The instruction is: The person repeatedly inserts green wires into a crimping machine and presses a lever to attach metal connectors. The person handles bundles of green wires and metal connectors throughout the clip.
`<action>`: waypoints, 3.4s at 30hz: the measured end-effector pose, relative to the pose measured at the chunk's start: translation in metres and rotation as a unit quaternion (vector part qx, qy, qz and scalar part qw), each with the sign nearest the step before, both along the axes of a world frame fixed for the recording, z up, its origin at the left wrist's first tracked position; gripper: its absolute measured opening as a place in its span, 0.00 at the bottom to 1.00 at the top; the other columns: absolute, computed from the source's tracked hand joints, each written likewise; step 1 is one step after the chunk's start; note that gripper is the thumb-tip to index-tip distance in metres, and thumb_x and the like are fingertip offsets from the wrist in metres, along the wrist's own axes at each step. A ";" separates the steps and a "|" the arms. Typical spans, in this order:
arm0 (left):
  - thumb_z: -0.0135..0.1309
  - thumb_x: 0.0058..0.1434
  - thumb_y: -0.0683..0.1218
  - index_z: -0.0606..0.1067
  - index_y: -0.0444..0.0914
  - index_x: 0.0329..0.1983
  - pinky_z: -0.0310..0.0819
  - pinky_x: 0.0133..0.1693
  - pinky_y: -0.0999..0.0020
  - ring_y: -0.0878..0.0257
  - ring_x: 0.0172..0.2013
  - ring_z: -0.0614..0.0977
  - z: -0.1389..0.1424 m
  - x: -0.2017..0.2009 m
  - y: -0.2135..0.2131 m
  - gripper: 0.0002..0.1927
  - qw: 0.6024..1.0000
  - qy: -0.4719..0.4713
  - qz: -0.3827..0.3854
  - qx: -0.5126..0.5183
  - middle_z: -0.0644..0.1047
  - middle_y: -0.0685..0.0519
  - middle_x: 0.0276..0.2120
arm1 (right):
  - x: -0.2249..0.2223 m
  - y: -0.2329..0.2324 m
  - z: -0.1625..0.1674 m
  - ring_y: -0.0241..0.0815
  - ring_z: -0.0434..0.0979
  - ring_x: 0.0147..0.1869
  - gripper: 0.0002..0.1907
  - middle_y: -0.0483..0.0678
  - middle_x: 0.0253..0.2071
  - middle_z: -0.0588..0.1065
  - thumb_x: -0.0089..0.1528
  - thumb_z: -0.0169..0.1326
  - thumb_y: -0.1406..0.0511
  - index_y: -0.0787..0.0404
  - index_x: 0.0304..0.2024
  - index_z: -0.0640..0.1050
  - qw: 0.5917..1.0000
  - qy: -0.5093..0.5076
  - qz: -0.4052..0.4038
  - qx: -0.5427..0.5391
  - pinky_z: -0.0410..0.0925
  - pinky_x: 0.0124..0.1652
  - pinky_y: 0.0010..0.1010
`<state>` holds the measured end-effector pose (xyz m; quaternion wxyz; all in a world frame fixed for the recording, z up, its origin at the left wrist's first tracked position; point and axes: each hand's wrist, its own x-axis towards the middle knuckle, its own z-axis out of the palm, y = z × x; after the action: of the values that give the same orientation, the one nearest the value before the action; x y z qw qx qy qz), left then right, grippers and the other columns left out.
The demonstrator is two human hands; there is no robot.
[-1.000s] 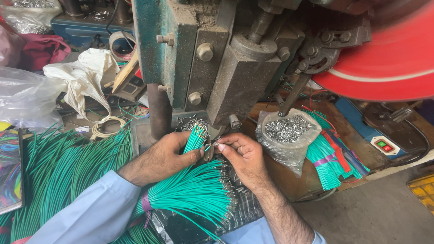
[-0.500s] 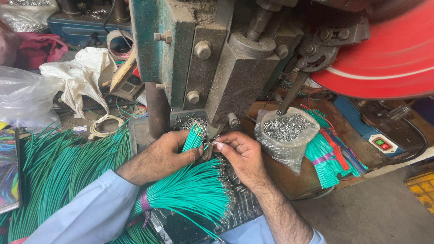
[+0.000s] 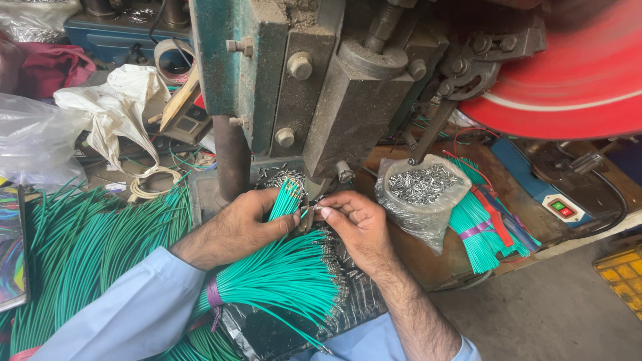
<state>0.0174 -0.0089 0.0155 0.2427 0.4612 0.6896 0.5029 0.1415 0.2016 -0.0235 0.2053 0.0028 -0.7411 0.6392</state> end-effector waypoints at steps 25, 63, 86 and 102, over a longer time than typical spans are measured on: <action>0.54 0.62 0.47 0.78 0.34 0.49 0.78 0.47 0.67 0.68 0.40 0.82 -0.002 0.000 0.000 0.15 1.000 0.020 0.019 0.000 0.84 0.51 0.36 | 0.000 0.002 -0.006 0.39 0.82 0.51 0.08 0.52 0.44 0.81 0.66 0.55 0.73 0.68 0.48 0.77 1.000 0.022 0.006 -0.002 0.76 0.55 0.31; 0.62 0.59 0.42 0.76 0.38 0.49 0.76 0.43 0.74 0.75 0.38 0.77 0.006 0.001 -0.004 0.15 0.997 -0.059 -0.053 0.002 0.79 0.60 0.34 | -0.019 0.010 -0.012 0.37 0.82 0.47 0.07 0.51 0.41 0.83 0.64 0.58 0.73 0.69 0.45 0.80 0.999 -0.006 0.019 -0.034 0.76 0.49 0.29; 0.53 0.61 0.39 0.80 0.34 0.49 0.76 0.41 0.73 0.73 0.38 0.78 -0.002 -0.012 -0.005 0.14 0.988 -0.143 -0.028 0.054 0.81 0.57 0.36 | -0.022 0.008 -0.006 0.36 0.84 0.43 0.07 0.52 0.38 0.83 0.63 0.60 0.72 0.68 0.43 0.82 1.000 -0.026 0.002 -0.005 0.78 0.46 0.27; 0.53 0.62 0.39 0.80 0.34 0.49 0.74 0.39 0.73 0.73 0.36 0.76 -0.003 -0.011 -0.005 0.13 0.986 -0.156 -0.023 0.062 0.80 0.58 0.34 | -0.019 0.006 -0.006 0.34 0.82 0.46 0.08 0.50 0.42 0.83 0.63 0.59 0.73 0.69 0.45 0.82 1.000 0.000 0.018 -0.009 0.76 0.48 0.26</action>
<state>0.0062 -0.0139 0.0123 0.3298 0.4073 0.6001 0.6043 0.1228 0.2074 -0.0290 0.1942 0.0143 -0.7353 0.6492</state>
